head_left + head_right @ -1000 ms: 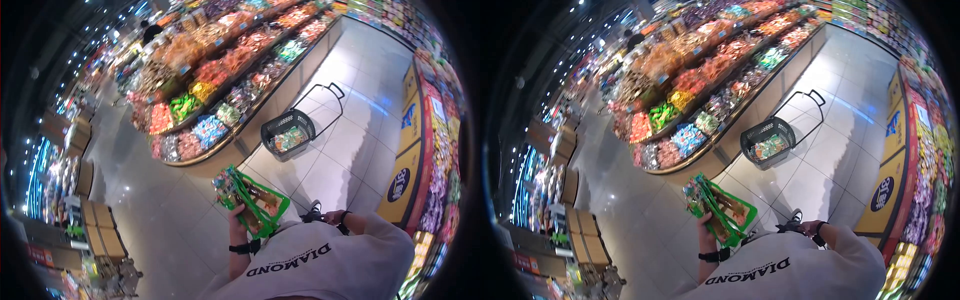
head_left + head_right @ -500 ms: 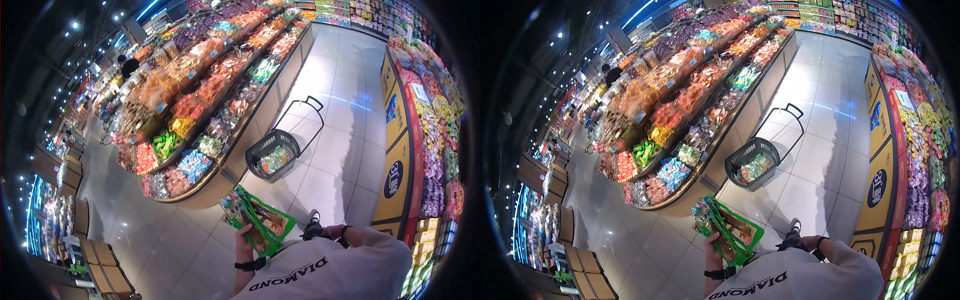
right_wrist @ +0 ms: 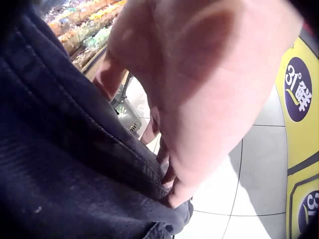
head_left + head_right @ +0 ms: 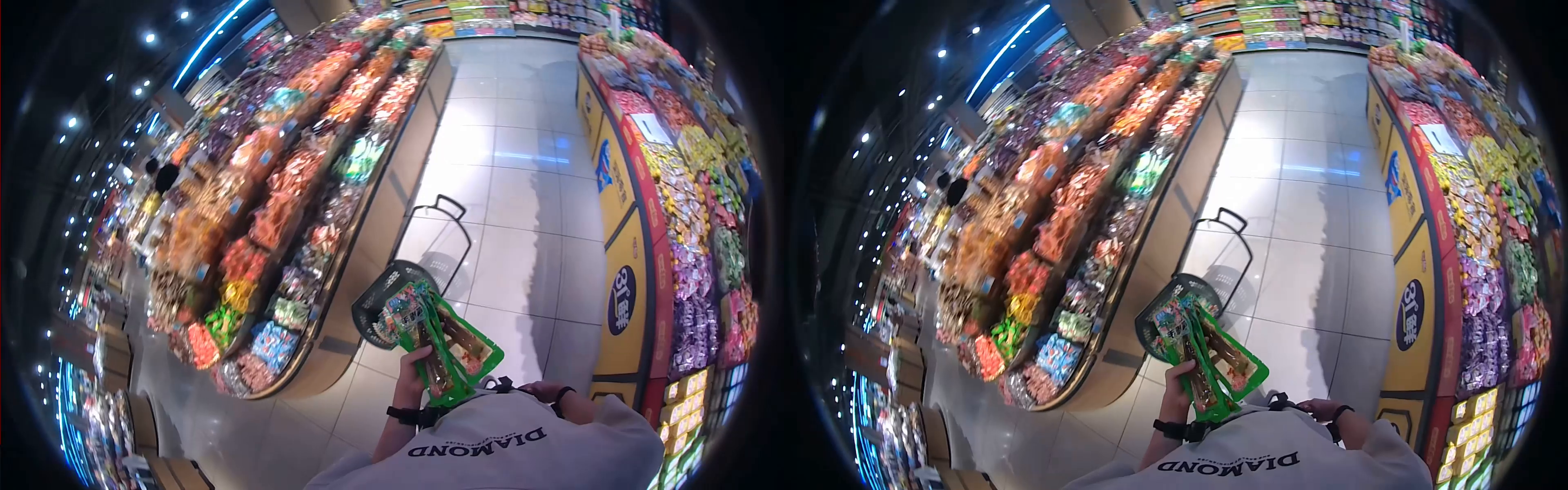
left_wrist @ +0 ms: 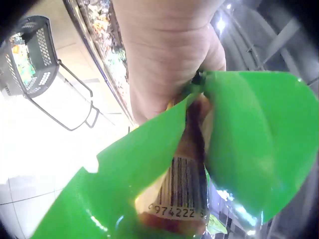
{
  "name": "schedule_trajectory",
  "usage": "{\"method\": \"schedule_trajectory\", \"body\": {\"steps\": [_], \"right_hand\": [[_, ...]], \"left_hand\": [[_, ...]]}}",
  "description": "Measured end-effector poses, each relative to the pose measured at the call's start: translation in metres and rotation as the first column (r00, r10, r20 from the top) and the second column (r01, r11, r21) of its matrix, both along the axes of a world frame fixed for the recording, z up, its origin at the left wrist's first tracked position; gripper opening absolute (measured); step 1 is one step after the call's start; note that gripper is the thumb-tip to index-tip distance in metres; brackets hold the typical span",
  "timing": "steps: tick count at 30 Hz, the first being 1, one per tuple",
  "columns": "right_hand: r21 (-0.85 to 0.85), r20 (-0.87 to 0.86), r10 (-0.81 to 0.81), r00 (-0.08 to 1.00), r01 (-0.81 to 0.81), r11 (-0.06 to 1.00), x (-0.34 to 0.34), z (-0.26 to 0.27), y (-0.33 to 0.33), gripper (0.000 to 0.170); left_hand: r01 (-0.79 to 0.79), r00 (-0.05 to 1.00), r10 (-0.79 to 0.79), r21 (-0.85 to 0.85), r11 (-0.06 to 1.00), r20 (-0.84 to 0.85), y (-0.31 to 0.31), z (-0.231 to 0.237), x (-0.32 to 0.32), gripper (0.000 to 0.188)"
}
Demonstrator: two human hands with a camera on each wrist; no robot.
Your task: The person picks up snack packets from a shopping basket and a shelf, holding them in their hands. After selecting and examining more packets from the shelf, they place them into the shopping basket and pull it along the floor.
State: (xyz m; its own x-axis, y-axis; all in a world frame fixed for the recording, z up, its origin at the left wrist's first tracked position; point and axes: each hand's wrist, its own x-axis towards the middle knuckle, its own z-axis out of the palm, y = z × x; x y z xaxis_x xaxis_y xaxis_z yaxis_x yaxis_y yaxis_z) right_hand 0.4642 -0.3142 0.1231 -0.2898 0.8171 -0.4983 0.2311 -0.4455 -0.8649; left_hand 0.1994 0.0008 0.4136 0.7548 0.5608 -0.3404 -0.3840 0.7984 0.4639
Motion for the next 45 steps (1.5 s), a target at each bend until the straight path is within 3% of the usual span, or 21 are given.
{"method": "schedule_trajectory", "body": {"steps": [1, 2, 3, 4, 6, 12, 14, 19, 25, 26, 28, 29, 30, 31, 34, 36, 37, 38, 39, 40, 45], "right_hand": [[-0.006, 0.000, -0.021, 1.000, 0.021, 1.000, 0.005, -0.014, -0.002, 0.046], [-0.376, -0.229, -0.326, 0.917, 0.225, 0.899, 0.012, -0.053, -0.006, 0.041], [-0.716, -0.312, -0.641, 0.702, 0.270, 0.644, 0.018, -0.053, 0.000, 0.036], [-0.718, -0.311, -0.651, 0.692, 0.278, 0.638, 0.024, -0.051, 0.000, 0.036], [-0.662, 0.172, -0.651, 0.739, 0.577, 0.479, 0.031, 0.019, 0.020, 0.035], [-0.394, 0.423, -0.657, 0.625, 0.779, 0.487, 0.074, -0.080, 0.010, 0.020], [-0.256, 0.559, -0.434, 0.707, 0.645, 0.720, 0.105, -0.102, 0.018, 0.025], [-0.292, 0.437, -0.530, 0.726, 0.672, 0.680, 0.218, -0.189, 0.020, 0.033], [-0.152, 0.398, -0.302, 0.866, 0.388, 0.909, 0.382, -0.042, 0.119, 0.030], [-0.295, 0.393, -0.704, 0.592, 0.806, 0.513, 0.391, 0.031, 0.188, 0.015], [-0.050, 0.068, -0.911, 0.407, 0.913, 0.404, 0.453, -0.015, 0.178, 0.011], [-0.043, 0.051, -0.867, 0.496, 0.868, 0.494, 0.527, -0.081, 0.133, 0.011], [0.536, 0.378, -0.717, 0.585, 0.493, 0.685, 0.560, -0.124, 0.150, 0.010], [-0.039, 0.161, -0.894, 0.417, 0.908, 0.416, 0.564, -0.014, 0.199, 0.019], [0.130, 0.388, -0.872, 0.300, 0.919, 0.373, 0.697, 0.027, 0.251, 0.007], [0.701, 0.398, -0.889, 0.228, 0.550, 0.455, 0.863, 0.015, 0.296, 0.014], [0.680, 0.491, -0.836, 0.247, 0.491, 0.544, 0.868, 0.114, 0.363, 0.025], [0.686, 0.702, -0.709, 0.067, 0.208, 0.698, 0.854, 0.235, 0.429, 0.031], [0.841, 0.532, -0.844, 0.068, -0.155, 0.518, 0.928, 0.257, 0.480, 0.036], [0.964, 0.256, -0.911, 0.323, -0.156, 0.215, 0.972, 0.295, 0.552, 0.036], [0.958, 0.284, -0.803, 0.524, -0.177, 0.224, 0.956, 0.309, 0.620, 0.036]], "left_hand": [[0.026, 1.000, -0.026, 0.011, 1.000, 0.007, 0.006, -0.001, 0.020, 0.064], [0.045, 0.999, -0.045, 0.007, 0.999, 0.006, 0.013, -0.001, 0.038, 0.064], [0.094, 0.995, -0.094, 0.010, 0.996, 0.038, 0.020, 0.002, 0.056, 0.063], [0.140, 0.988, -0.141, 0.016, 0.990, 0.070, 0.028, 0.005, 0.072, 0.061], [0.179, 0.982, -0.179, 0.004, 0.984, 0.066, 0.043, 0.008, 0.106, 0.062], [0.255, 0.963, -0.248, -0.063, 0.965, 0.107, 0.101, 0.003, 0.212, 0.062], [0.295, 0.943, -0.287, -0.026, 0.955, 0.171, 0.132, -0.011, 0.253, 0.062], [0.263, 0.955, -0.256, -0.031, 0.964, 0.152, 0.202, -0.011, 0.355, 0.063], [0.269, 0.941, -0.245, -0.074, 0.960, 0.234, 0.269, -0.007, 0.432, 0.065], [0.285, 0.936, -0.257, -0.090, 0.954, 0.242, 0.279, -0.005, 0.435, 0.064], [0.250, 0.955, -0.215, -0.161, 0.955, 0.207, 0.288, -0.014, 0.434, 0.064], [0.176, 0.970, -0.147, -0.140, 0.974, 0.194, 0.286, -0.017, 0.432, 0.061], [0.084, 0.980, -0.061, -0.113, 0.990, 0.190, 0.290, -0.014, 0.431, 0.059], [-0.037, 0.990, 0.050, -0.103, 0.994, 0.129, 0.288, 0.007, 0.428, 0.054], [-0.096, 0.965, 0.138, -0.188, 0.977, 0.225, 0.288, -0.020, 0.398, 0.050], [-0.344, 0.928, 0.355, -0.105, 0.933, 0.112, 0.272, 0.021, 0.381, 0.050], [-0.447, 0.885, 0.452, -0.066, 0.892, 0.113, 0.262, 0.030, 0.370, 0.051], [-0.540, 0.834, 0.539, -0.029, 0.841, 0.116, 0.250, 0.036, 0.362, 0.053], [-0.602, 0.791, 0.600, -0.017, 0.798, 0.116, 0.239, 0.040, 0.351, 0.054], [-0.660, 0.745, 0.657, -0.012, 0.751, 0.116, 0.226, 0.040, 0.343, 0.055], [-0.861, 0.507, 0.862, -0.031, 0.507, -0.005, 0.172, 0.028, 0.309, 0.059]]}}
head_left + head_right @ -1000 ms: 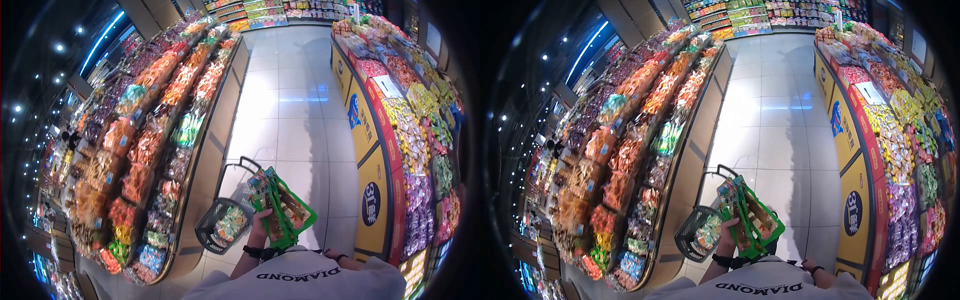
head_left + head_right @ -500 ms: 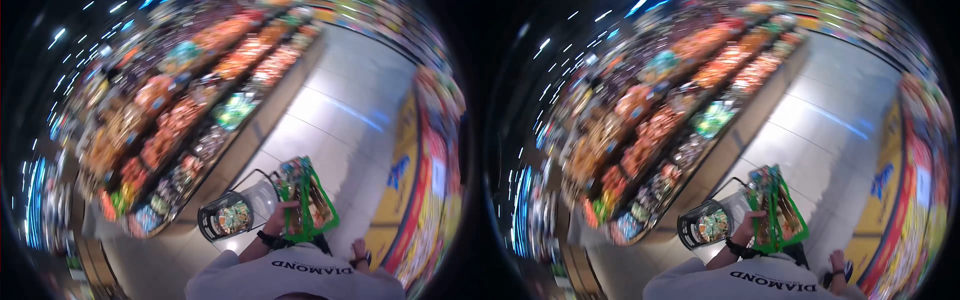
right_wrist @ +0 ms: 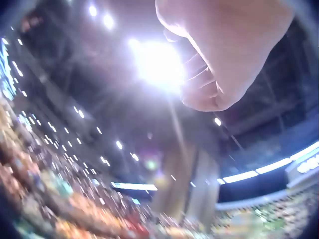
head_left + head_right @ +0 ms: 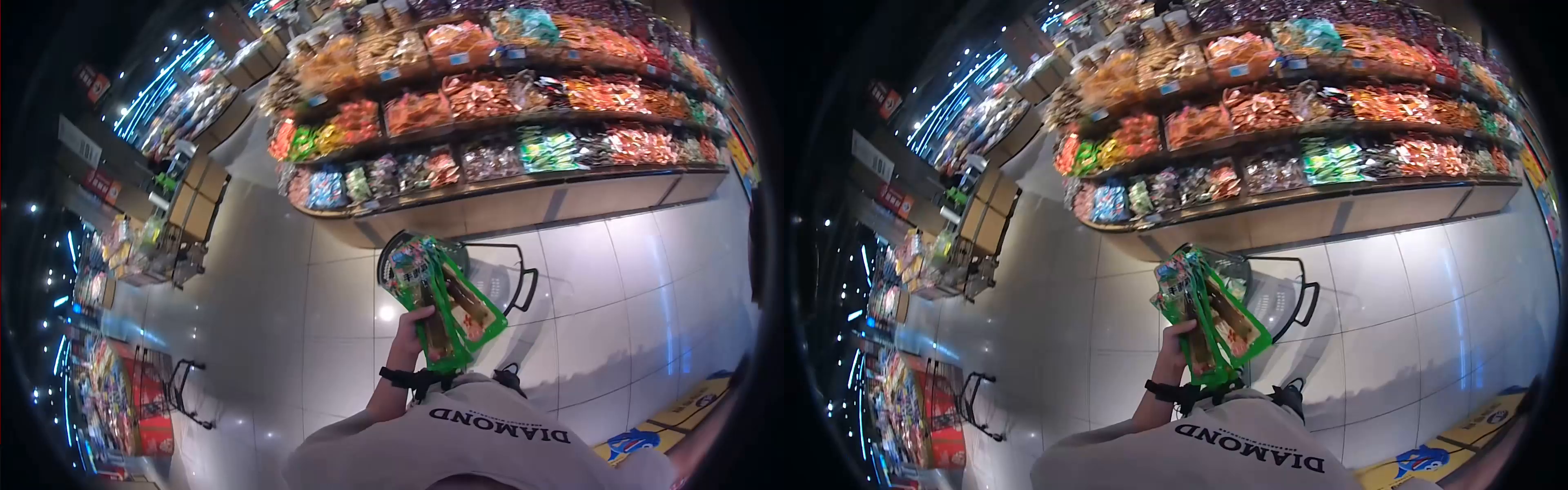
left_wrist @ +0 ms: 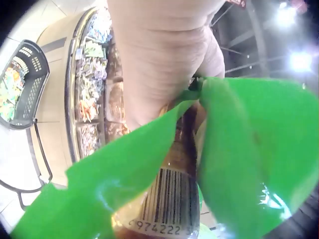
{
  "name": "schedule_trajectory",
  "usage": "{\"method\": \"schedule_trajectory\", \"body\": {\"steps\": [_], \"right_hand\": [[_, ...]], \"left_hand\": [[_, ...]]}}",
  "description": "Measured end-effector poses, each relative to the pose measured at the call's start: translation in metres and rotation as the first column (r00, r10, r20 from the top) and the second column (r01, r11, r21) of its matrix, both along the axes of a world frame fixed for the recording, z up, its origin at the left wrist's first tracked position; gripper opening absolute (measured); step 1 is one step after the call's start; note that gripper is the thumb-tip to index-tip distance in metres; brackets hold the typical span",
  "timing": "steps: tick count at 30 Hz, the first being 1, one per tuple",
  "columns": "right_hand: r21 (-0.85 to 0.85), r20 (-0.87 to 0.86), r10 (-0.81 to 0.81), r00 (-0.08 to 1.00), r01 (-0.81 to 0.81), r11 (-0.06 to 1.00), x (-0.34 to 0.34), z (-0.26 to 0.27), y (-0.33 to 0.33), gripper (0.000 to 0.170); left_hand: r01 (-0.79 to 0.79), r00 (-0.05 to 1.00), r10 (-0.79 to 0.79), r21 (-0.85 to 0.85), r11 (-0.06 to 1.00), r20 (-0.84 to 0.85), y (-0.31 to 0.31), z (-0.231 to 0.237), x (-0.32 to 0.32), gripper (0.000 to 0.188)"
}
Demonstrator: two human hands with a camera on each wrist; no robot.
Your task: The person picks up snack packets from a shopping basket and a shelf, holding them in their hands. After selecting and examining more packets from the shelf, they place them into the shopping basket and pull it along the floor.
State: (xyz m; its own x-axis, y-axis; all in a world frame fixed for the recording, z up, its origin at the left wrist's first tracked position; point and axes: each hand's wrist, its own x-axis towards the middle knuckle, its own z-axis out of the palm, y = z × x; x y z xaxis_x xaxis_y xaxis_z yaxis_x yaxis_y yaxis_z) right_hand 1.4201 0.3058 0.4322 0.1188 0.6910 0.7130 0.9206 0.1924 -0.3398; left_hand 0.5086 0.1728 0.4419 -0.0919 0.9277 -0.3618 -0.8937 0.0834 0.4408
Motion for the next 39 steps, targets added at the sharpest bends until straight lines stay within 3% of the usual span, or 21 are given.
{"method": "schedule_trajectory", "body": {"steps": [2, 5, 10, 13, 15, 17, 19, 20, 23, 25, 29, 31, 32, 33, 35, 38, 39], "right_hand": [[-0.046, -0.029, 0.125, 0.992, -0.126, 0.991, -0.087, 0.016, 0.017, 0.036], [-0.121, -0.087, 0.239, 0.967, -0.248, 0.961, -0.121, -0.023, -0.008, 0.036], [-0.152, -0.148, 0.323, 0.935, -0.344, 0.927, -0.208, -0.034, -0.087, 0.035], [-0.172, -0.133, 0.385, 0.913, -0.403, 0.899, -0.246, 0.010, -0.125, 0.035], [-0.176, -0.153, 0.456, 0.877, -0.479, 0.860, -0.289, 0.024, -0.122, 0.035], [-0.149, -0.193, 0.511, 0.838, -0.539, 0.829, -0.340, 0.019, -0.118, 0.035], [-0.114, -0.210, 0.536, 0.817, -0.565, 0.817, -0.379, 0.028, -0.131, 0.035], [-0.110, -0.199, 0.549, 0.812, -0.575, 0.811, -0.387, 0.048, -0.139, 0.035], [-0.132, -0.150, 0.603, 0.783, -0.621, 0.773, -0.408, 0.125, -0.143, 0.035], [-0.087, -0.157, 0.651, 0.743, -0.667, 0.740, -0.456, 0.132, -0.126, 0.035], [-0.024, -0.250, 0.724, 0.643, -0.752, 0.659, -0.577, 0.093, -0.120, 0.035], [-0.040, -0.248, 0.755, 0.607, -0.785, 0.618, -0.607, 0.116, -0.113, 0.035], [-0.046, -0.219, 0.766, 0.605, -0.790, 0.611, -0.615, 0.144, -0.111, 0.035], [-0.058, -0.214, 0.773, 0.597, -0.798, 0.600, -0.628, 0.160, -0.112, 0.035], [-0.081, -0.219, 0.804, 0.553, -0.832, 0.549, -0.668, 0.187, -0.095, 0.035], [0.013, -0.295, 0.826, 0.480, -0.862, 0.506, -0.763, 0.141, -0.096, 0.035], [0.024, -0.321, 0.828, 0.459, -0.871, 0.491, -0.791, 0.136, -0.102, 0.035]], "left_hand": [[-0.138, 0.990, 0.139, 0.098, 0.986, -0.005, -0.041, 0.011, -0.023, 0.061], [-0.225, 0.974, 0.225, 0.118, 0.967, 0.011, -0.088, -0.002, -0.058, 0.065], [-0.343, 0.936, 0.349, 0.115, 0.932, -0.037, -0.165, -0.020, -0.142, 0.070], [-0.315, 0.949, 0.314, 0.088, 0.945, 0.019, -0.215, -0.015, -0.200, 0.069], [-0.211, 0.977, 0.209, 0.126, 0.969, 0.029, -0.250, -0.007, -0.245, 0.069], [-0.271, 0.961, 0.274, 0.082, 0.959, -0.027, -0.272, -0.007, -0.277, 0.068], [-0.409, 0.899, 0.429, 0.179, 0.895, -0.087, -0.287, -0.013, -0.304, 0.068], [-0.410, 0.904, 0.424, 0.175, 0.895, -0.051, -0.297, -0.025, -0.323, 0.068], [-0.401, 0.916, 0.400, 0.072, 0.913, 0.020, -0.314, -0.020, -0.363, 0.067], [-0.421, 0.907, 0.419, 0.091, 0.902, 0.039, -0.312, -0.016, -0.392, 0.066], [-0.530, 0.841, 0.540, 0.144, 0.836, -0.042, -0.319, -0.029, -0.458, 0.065], [-0.562, 0.809, 0.574, 0.122, 0.818, -0.127, -0.321, -0.041, -0.497, 0.064], [-0.437, 0.895, 0.445, 0.174, 0.882, -0.005, -0.318, -0.039, -0.519, 0.064], [-0.412, 0.906, 0.422, 0.216, 0.885, 0.000, -0.314, -0.028, -0.539, 0.064], [-0.448, 0.890, 0.454, 0.094, 0.889, -0.047, -0.308, -0.012, -0.582, 0.065], [-0.447, 0.866, 0.479, 0.206, 0.870, -0.144, -0.288, -0.013, -0.656, 0.068], [-0.521, 0.810, 0.548, 0.173, 0.836, -0.210, -0.280, 0.006, -0.671, 0.070]]}}
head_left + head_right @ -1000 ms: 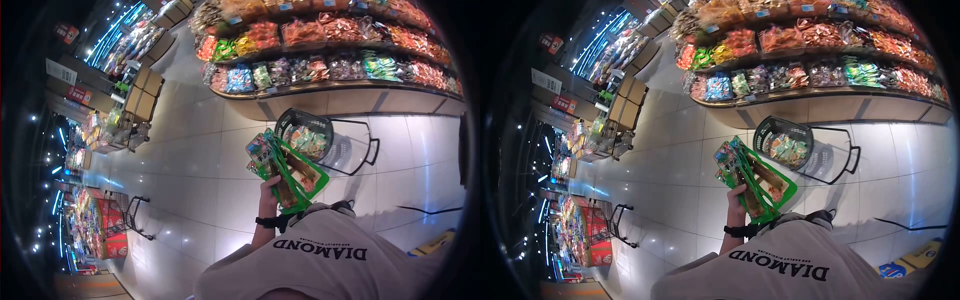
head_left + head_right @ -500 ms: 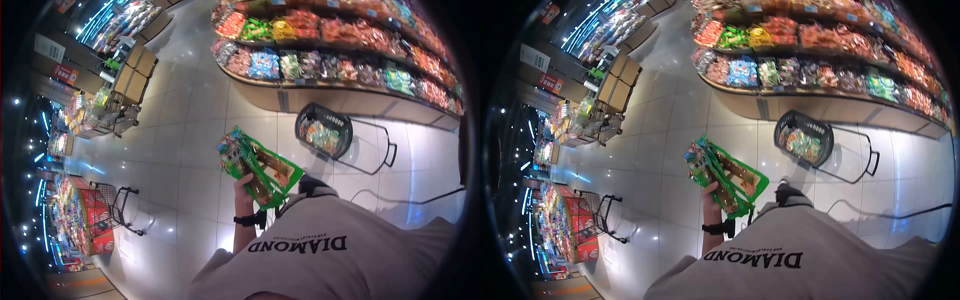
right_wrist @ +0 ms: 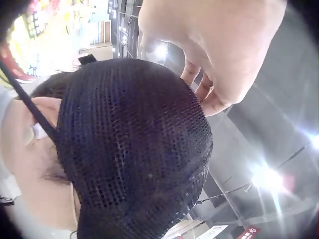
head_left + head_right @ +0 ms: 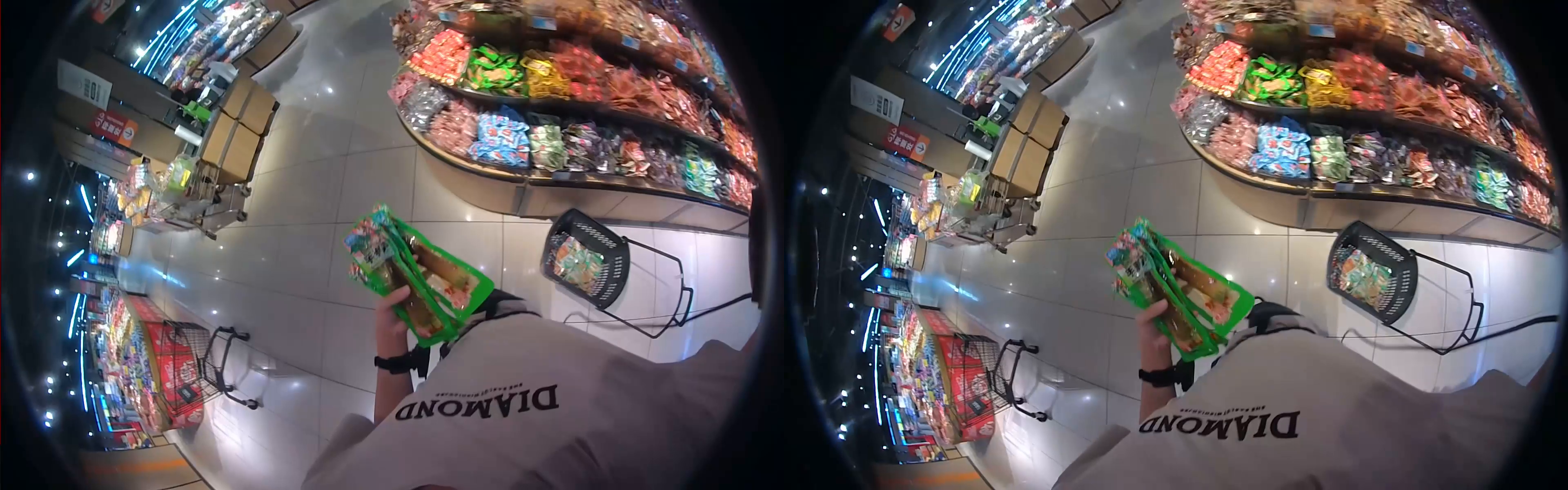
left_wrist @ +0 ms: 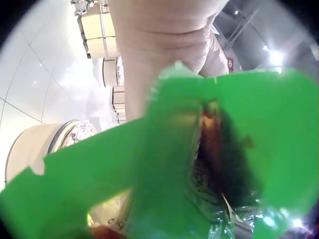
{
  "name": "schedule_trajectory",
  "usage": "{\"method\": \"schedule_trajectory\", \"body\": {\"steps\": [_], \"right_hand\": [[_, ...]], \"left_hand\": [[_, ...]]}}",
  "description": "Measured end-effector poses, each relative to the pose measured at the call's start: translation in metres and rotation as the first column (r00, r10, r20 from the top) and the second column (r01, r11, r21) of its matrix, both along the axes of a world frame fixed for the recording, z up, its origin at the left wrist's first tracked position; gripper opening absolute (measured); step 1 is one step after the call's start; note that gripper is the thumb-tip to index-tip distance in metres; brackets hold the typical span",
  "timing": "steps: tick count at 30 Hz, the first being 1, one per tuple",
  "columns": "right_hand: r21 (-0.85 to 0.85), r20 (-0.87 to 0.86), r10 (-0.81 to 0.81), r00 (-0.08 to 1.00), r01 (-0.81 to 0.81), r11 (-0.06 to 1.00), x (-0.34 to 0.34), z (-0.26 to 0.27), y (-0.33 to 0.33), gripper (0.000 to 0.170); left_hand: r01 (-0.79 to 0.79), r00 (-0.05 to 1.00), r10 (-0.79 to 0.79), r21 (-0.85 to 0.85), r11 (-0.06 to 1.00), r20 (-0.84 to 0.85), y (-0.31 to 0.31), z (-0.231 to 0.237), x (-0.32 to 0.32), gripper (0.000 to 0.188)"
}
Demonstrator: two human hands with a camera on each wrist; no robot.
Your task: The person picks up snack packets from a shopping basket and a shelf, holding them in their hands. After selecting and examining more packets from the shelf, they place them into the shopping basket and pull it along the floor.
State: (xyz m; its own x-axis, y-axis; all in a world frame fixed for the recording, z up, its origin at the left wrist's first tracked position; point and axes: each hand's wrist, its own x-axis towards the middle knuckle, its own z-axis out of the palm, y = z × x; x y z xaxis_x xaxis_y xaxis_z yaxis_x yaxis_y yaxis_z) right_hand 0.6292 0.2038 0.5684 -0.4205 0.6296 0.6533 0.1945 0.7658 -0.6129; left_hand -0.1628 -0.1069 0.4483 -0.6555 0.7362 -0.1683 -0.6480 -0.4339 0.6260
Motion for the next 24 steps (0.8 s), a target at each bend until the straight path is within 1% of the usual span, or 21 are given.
{"method": "schedule_trajectory", "body": {"steps": [2, 3, 4, 5, 6, 8, 10, 11, 12, 13, 14, 16, 18, 20, 24], "right_hand": [[-0.019, -0.026, 0.034, 0.999, -0.035, 0.999, -0.050, 0.010, -0.008, 0.035], [-0.003, -0.030, 0.040, 0.999, -0.041, 0.999, -0.070, 0.025, -0.012, 0.035], [0.019, -0.011, 0.040, 0.999, -0.040, 0.999, -0.081, 0.053, -0.018, 0.035], [0.015, -0.010, 0.046, 0.999, -0.046, 0.999, -0.100, 0.067, -0.029, 0.035], [0.020, -0.026, 0.051, 0.998, -0.051, 0.999, -0.121, 0.069, -0.038, 0.035], [0.017, -0.061, 0.057, 0.996, -0.056, 0.998, -0.170, 0.072, -0.058, 0.035], [0.018, -0.083, 0.051, 0.995, -0.050, 0.999, -0.219, 0.079, -0.084, 0.035], [0.033, -0.082, 0.042, 0.996, -0.040, 0.999, -0.242, 0.089, -0.097, 0.035], [0.045, -0.099, 0.032, 0.995, -0.028, 0.999, -0.266, 0.086, -0.115, 0.035], [0.051, -0.107, 0.040, 0.993, -0.035, 0.998, -0.296, 0.090, -0.122, 0.035], [0.071, -0.120, 0.041, 0.992, -0.033, 0.997, -0.326, 0.090, -0.131, 0.035], [0.151, -0.154, 0.056, 0.987, -0.033, 0.988, -0.392, 0.084, -0.139, 0.035], [0.176, -0.180, 0.080, 0.980, -0.048, 0.983, -0.459, 0.083, -0.151, 0.035], [0.209, -0.214, 0.096, 0.972, -0.051, 0.977, -0.532, 0.083, -0.166, 0.035], [0.319, -0.273, 0.118, 0.955, -0.025, 0.947, -0.671, 0.087, -0.186, 0.035]], "left_hand": [[0.067, 0.997, -0.068, 0.028, 0.997, 0.027, 0.007, -0.006, -0.051, 0.069], [0.082, 0.996, -0.084, 0.046, 0.996, 0.033, 0.019, -0.004, -0.076, 0.069], [0.136, 0.987, -0.143, 0.103, 0.985, 0.071, 0.032, -0.004, -0.094, 0.069], [0.182, 0.976, -0.195, 0.133, 0.974, 0.094, 0.032, -0.001, -0.115, 0.069], [0.198, 0.974, -0.211, 0.137, 0.971, 0.087, 0.041, -0.001, -0.133, 0.069], [0.201, 0.973, -0.216, 0.152, 0.968, 0.086, 0.062, -0.002, -0.171, 0.063], [0.268, 0.957, -0.284, 0.186, 0.945, 0.066, 0.080, -0.011, -0.214, 0.064], [0.289, 0.944, -0.313, 0.200, 0.936, 0.102, 0.091, -0.015, -0.229, 0.064], [0.314, 0.932, -0.343, 0.205, 0.927, 0.121, 0.100, -0.016, -0.249, 0.064], [0.294, 0.938, -0.312, 0.131, 0.947, 0.154, 0.110, -0.015, -0.269, 0.068], [0.316, 0.931, -0.336, 0.148, 0.937, 0.144, 0.117, -0.014, -0.289, 0.068], [0.418, 0.888, -0.441, 0.173, 0.892, 0.127, 0.137, -0.014, -0.337, 0.067], [0.467, 0.869, -0.485, 0.165, 0.869, 0.096, 0.145, -0.024, -0.393, 0.067], [0.539, 0.830, -0.553, 0.153, 0.828, 0.068, 0.159, -0.019, -0.447, 0.067], [0.592, 0.794, -0.600, 0.098, 0.800, 0.101, 0.173, 0.002, -0.539, 0.070]]}}
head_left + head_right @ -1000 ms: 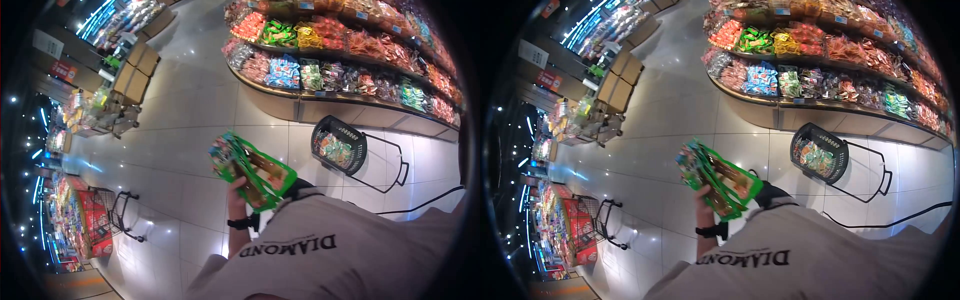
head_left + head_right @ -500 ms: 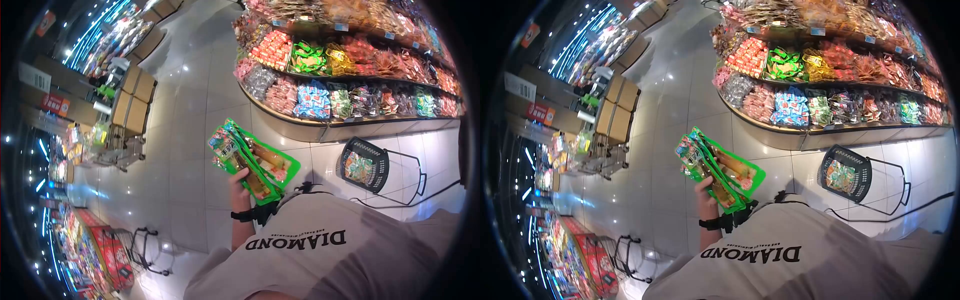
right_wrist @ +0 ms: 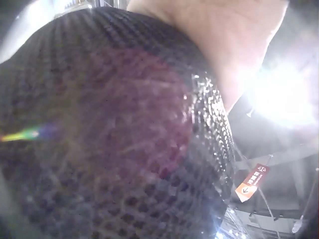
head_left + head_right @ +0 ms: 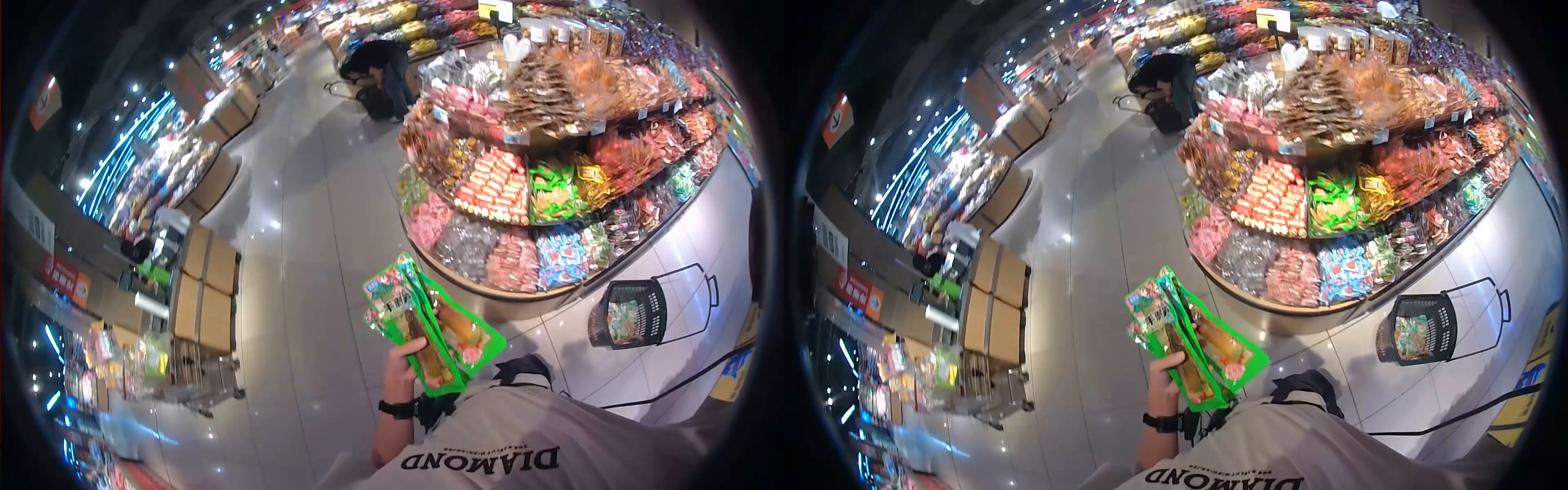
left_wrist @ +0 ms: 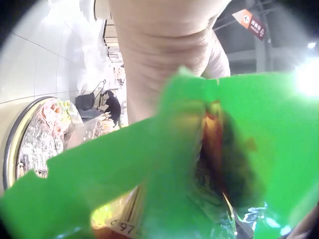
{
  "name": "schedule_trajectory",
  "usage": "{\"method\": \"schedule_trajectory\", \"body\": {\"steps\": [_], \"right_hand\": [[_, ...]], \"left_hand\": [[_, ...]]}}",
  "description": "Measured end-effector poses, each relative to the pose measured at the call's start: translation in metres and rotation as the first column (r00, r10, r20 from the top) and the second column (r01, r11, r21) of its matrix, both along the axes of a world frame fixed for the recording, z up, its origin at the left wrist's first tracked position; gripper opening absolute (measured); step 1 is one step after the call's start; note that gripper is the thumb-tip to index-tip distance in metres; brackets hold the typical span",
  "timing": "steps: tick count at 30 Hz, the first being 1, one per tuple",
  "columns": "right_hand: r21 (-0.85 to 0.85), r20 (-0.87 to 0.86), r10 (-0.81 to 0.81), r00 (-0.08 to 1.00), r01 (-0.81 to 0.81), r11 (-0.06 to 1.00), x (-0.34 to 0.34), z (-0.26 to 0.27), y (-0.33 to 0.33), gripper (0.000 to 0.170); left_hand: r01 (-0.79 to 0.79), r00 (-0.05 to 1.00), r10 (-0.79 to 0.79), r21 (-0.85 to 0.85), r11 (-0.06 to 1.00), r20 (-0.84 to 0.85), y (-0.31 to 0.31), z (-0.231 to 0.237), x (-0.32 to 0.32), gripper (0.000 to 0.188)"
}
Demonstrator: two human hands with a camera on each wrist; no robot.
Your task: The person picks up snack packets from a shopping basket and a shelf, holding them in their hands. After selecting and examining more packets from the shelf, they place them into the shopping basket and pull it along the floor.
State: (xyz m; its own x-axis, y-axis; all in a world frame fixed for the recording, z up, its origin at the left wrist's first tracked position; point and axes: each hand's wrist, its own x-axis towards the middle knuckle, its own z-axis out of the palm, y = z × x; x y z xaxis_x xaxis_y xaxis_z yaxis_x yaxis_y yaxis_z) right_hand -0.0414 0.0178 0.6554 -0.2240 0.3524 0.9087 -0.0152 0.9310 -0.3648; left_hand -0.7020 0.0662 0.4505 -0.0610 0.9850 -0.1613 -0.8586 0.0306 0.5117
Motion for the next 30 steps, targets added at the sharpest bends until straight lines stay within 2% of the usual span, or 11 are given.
{"method": "schedule_trajectory", "body": {"steps": [4, 7, 10, 16, 18, 19, 22, 23, 26, 27, 30], "right_hand": [[0.067, -0.012, -0.018, 1.000, 0.019, 0.998, -0.105, 0.027, -0.020, 0.035], [0.130, -0.001, -0.014, 1.000, 0.014, 0.991, -0.177, 0.045, -0.014, 0.035], [0.153, 0.020, -0.012, 1.000, 0.009, 0.988, -0.239, 0.062, -0.008, 0.035], [0.203, 0.012, -0.069, 0.998, 0.065, 0.977, -0.346, 0.080, 0.022, 0.035], [0.166, -0.011, -0.094, 0.996, 0.095, 0.982, -0.384, 0.096, 0.029, 0.035], [0.175, -0.004, -0.092, 0.996, 0.091, 0.980, -0.401, 0.109, 0.040, 0.036], [0.219, 0.046, -0.126, 0.991, 0.113, 0.969, -0.477, 0.159, 0.051, 0.036], [0.220, 0.060, -0.144, 0.988, 0.128, 0.967, -0.505, 0.174, 0.050, 0.036], [0.162, 0.099, -0.196, 0.976, 0.179, 0.970, -0.584, 0.220, 0.044, 0.036], [0.150, 0.104, -0.219, 0.970, 0.202, 0.968, -0.611, 0.230, 0.044, 0.036], [0.203, 0.137, -0.331, 0.934, 0.300, 0.932, -0.705, 0.248, 0.041, 0.036]], "left_hand": [[0.104, 0.995, -0.104, 0.016, 0.994, 0.001, 0.021, -0.012, -0.073, 0.070], [0.048, 0.998, -0.048, -0.005, 0.999, 0.031, 0.043, 0.008, -0.106, 0.066], [0.190, 0.977, -0.195, 0.059, 0.980, 0.091, 0.076, -0.017, -0.149, 0.064], [0.273, 0.962, -0.274, 0.059, 0.960, -0.003, 0.156, -0.010, -0.211, 0.060], [0.106, 0.948, -0.124, -0.077, 0.991, -0.291, 0.162, 0.035, -0.219, 0.056], [0.147, 0.774, -0.179, -0.102, 0.984, -0.608, 0.163, 0.038, -0.236, 0.054], [0.230, 0.907, -0.235, -0.056, 0.972, -0.350, 0.208, 0.041, -0.260, 0.041], [0.274, 0.903, -0.283, -0.075, 0.959, -0.323, 0.225, 0.016, -0.274, 0.040], [0.416, 0.891, -0.415, -0.032, 0.909, -0.182, 0.249, 0.029, -0.290, 0.041], [0.321, 0.849, -0.297, -0.019, 0.947, -0.437, 0.248, 0.002, -0.300, 0.041], [0.487, 0.778, -0.429, 0.010, 0.873, -0.459, 0.285, -0.023, -0.321, 0.037]]}}
